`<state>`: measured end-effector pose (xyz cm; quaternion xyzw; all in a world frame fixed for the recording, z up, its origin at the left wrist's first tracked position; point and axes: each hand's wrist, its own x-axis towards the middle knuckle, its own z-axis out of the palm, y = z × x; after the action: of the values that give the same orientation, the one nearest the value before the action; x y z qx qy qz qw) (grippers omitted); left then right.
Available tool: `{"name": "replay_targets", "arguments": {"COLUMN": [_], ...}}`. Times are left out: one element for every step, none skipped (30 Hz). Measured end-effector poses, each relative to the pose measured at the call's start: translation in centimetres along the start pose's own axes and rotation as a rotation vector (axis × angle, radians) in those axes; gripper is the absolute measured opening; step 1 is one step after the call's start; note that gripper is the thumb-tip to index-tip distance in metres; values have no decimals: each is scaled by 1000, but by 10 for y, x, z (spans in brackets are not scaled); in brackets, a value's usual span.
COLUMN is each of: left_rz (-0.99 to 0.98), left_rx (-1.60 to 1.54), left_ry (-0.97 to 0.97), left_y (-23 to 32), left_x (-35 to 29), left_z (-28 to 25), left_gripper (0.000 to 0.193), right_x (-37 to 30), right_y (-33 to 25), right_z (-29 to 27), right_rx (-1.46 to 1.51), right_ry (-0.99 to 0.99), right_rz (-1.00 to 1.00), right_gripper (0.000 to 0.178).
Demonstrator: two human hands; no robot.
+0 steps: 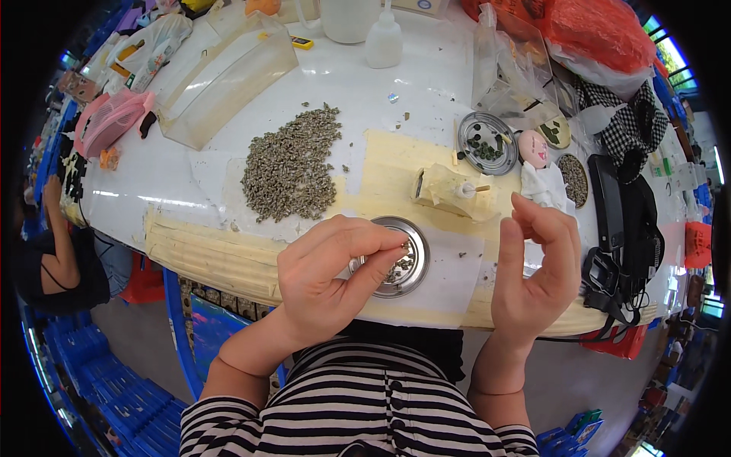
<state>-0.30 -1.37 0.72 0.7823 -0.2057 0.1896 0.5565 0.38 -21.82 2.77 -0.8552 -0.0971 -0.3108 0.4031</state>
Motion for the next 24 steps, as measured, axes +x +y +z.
{"name": "replay_targets", "arguments": {"left_rz": [-9,-19,-23,-28,-38,-41,-44,-51,-53,-55,-56,-51,-46,-41,-42,-44,-45,-49,-53,-56,-56,-56,-59,-54], "left_rx": [-14,-23,-31,-39,-43,-46,-48,-47,-46,-46,-43,-42,-42,-41,-43,-44,-50,-60,-69,-77,-74,-70,-66,-62], "left_ry": [-6,-12,-13,-14,-11,-13,-15,-14,-12,-10,-6,-7,-8,-11,-15,-19,-25,-26,-27,-29,-30,-32,-31,-30], "left_y": [1,0,0,-1,-2,-3,-5,-5,-6,-6,-7,-7,-8,-7,-7,-6,-5,-5,-5,-5,-5,-5,-5,-5], "left_x": [2,3,4,4,3,2,1,0,-1,-1,-1,-1,-2,-2,-2,-1,-1,-1,-1,-1,-2,-2,-3,-3], "left_z": [2,3,4,6,8,8,8,7,7,6,6,5,6,6,6,5,5,5,5,5,5,5,5,5], "left_gripper": [17,17,17,17,17,17,17,17,17,17,17,17,17,17,18,18,18,18,18,19,19,19,19,20], "right_x": [7,11,15,18,19,18,17,16,15,15,15,15,14,12,9,5,2,-1,-4,-7,-10,-11,-12,-13], "right_y": [3,6,8,10,12,13,15,15,15,14,13,9,5,2,0,-1,-2,-4,-4,-4,-4,-5,-4,-3], "right_z": [-3,-2,-1,0,3,9,11,12,12,11,11,9,7,5,4,2,0,1,4,7,11,13,14,15], "right_rx": [-83,-118,-154,-189,-168,-147,-127,-118,-114,-109,-102,-126,-149,-171,-77,17,107,221,285,350,416,448,441,434], "right_ry": [-9,-32,-56,-80,-88,-95,-102,-110,-100,-91,-80,-30,20,72,77,82,89,37,7,-22,-51,-66,-74,-83], "right_rz": [-19,-28,-36,-44,-37,-31,-25,-24,-16,-8,-4,-29,-53,-77,-75,-72,-69,-26,33,92,151,191,187,183], "right_gripper": [23,22,20,19,18,17,16,15,15,15,14,14,13,12,11,11,10,8,7,7,6,6,6,6]}}
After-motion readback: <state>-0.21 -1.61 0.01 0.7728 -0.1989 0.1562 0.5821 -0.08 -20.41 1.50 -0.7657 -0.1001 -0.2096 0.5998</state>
